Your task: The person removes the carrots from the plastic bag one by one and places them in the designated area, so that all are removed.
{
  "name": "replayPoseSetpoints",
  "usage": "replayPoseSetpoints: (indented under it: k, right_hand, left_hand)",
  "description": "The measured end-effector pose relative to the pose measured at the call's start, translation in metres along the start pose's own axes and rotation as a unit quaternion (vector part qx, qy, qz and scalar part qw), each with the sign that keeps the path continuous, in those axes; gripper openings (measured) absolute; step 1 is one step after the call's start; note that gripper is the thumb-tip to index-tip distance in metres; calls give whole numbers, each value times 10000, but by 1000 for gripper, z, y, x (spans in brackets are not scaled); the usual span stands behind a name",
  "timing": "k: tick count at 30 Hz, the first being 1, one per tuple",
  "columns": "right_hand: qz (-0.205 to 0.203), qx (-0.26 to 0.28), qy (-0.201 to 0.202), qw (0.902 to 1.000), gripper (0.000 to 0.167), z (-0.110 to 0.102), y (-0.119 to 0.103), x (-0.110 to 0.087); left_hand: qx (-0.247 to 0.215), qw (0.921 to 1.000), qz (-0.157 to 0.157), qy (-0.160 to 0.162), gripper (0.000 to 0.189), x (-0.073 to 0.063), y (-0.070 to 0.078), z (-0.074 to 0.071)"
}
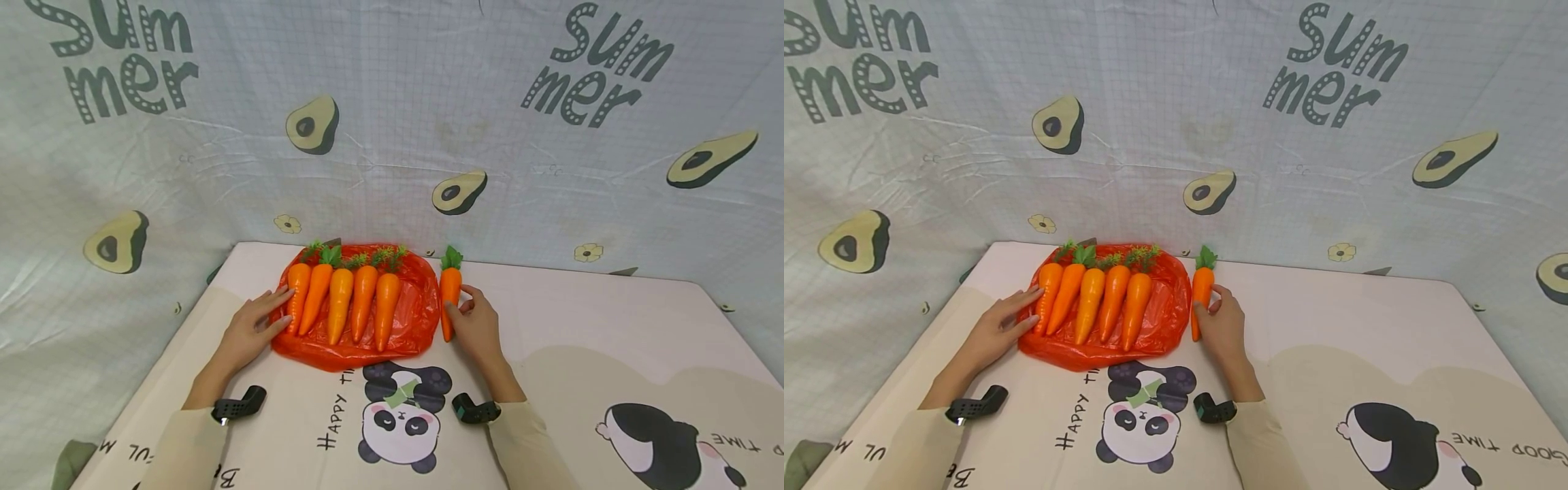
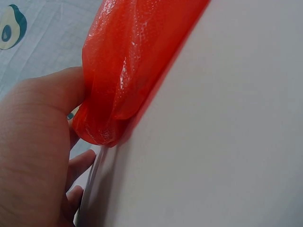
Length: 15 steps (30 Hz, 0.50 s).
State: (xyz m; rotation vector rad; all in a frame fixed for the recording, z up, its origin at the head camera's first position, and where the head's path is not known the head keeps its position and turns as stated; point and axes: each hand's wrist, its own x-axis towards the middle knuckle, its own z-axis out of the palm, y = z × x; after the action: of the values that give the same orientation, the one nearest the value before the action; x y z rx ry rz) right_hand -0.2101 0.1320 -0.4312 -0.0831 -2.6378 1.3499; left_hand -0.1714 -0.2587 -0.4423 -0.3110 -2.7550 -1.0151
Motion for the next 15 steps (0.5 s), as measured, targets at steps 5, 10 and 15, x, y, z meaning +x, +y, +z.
replayPoseSetpoints:
  k: [5, 10, 15]
  right_hand:
    - [-52, 17, 42, 10000, 50, -1, -1, 0]
    - [-31, -64, 3, 10000, 50, -2, -1, 1]
    - [19, -123, -156, 9998, 47, -2, -3, 0]
  left_hand:
    - [-18, 10000, -20, -12, 54, 0, 1, 0]
    - [-13, 10000, -41, -21, 54, -1, 1, -1]
    - [-36, 10000, -75, -29, 54, -2, 3, -2]
